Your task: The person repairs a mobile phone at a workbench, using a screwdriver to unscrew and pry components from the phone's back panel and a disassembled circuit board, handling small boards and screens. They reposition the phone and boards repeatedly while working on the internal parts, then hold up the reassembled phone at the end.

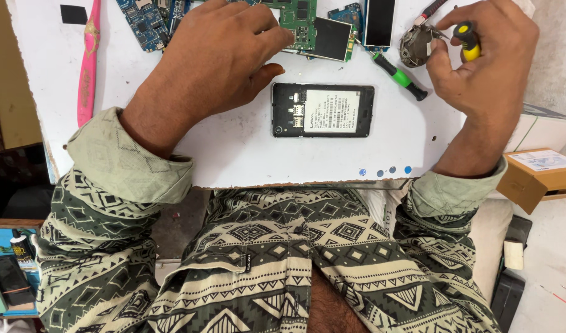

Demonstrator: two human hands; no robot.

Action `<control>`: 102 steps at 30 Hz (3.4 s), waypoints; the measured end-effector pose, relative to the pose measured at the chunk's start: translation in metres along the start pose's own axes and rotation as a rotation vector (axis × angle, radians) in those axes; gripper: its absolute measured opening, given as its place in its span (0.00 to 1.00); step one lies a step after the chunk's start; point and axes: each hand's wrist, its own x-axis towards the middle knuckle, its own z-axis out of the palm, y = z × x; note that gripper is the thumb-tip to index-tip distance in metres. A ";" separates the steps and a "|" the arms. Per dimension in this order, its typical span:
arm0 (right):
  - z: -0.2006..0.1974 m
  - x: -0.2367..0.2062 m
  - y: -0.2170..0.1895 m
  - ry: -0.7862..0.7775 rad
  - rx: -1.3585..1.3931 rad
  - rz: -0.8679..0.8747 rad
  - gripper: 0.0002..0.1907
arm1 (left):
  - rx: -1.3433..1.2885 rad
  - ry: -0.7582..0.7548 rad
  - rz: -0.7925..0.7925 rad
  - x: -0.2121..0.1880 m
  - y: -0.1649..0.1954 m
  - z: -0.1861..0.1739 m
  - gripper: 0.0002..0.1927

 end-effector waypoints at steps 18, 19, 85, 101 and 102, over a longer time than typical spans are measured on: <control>0.012 0.013 -0.022 -0.010 -0.154 -0.016 0.08 | 0.015 0.029 0.020 -0.001 0.001 0.001 0.17; 0.013 0.014 -0.023 -0.009 -0.185 -0.022 0.08 | 0.014 0.042 0.025 -0.001 0.001 0.000 0.17; 0.044 0.014 -0.059 0.419 0.706 -0.031 0.18 | -0.353 0.249 -0.004 0.019 0.032 0.019 0.05; 0.045 0.008 -0.074 0.463 0.722 -0.161 0.23 | -0.984 0.170 -0.151 0.019 0.031 0.038 0.07; 0.046 0.009 -0.074 0.477 0.719 -0.161 0.23 | -0.988 0.173 -0.142 0.019 0.030 0.039 0.07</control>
